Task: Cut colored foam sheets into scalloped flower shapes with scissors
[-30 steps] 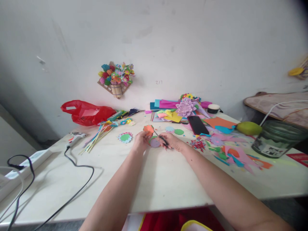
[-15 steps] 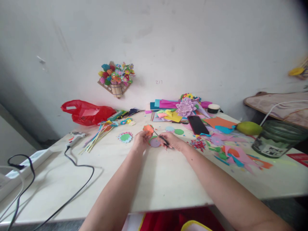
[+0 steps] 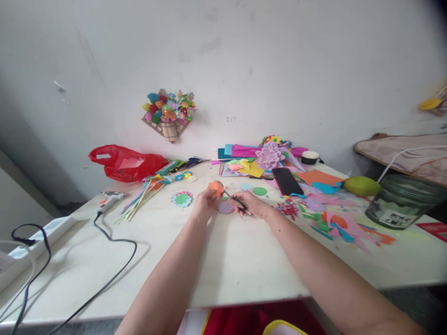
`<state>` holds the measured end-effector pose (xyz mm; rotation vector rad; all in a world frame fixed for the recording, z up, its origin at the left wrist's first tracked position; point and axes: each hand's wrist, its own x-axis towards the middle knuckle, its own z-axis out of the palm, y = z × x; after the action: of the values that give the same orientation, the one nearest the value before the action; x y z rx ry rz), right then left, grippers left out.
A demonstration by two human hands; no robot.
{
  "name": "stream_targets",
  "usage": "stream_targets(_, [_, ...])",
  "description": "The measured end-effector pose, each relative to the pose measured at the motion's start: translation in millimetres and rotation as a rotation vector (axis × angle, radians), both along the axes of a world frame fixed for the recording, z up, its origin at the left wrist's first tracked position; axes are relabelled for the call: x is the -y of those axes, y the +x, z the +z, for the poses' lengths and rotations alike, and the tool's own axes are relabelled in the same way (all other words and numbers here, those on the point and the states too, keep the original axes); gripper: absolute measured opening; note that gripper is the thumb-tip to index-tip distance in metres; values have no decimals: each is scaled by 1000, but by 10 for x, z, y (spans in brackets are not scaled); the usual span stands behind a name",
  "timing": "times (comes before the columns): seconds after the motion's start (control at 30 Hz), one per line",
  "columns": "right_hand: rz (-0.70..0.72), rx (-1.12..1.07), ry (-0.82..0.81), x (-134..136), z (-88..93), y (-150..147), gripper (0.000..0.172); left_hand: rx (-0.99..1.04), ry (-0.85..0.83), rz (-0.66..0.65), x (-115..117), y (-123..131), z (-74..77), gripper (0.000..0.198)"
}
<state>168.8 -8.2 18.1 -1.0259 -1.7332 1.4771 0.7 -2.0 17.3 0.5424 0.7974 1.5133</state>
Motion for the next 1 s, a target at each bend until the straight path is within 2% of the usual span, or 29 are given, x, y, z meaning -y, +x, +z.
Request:
stream_targets(0.47, [20, -23, 23, -54, -52, 21, 30, -11, 3, -21, -4, -8, -6, 24])
stream_targets(1.0, [27, -54, 39, -29, -11, 26, 29, 20, 14, -49, -20, -31, -40, 26])
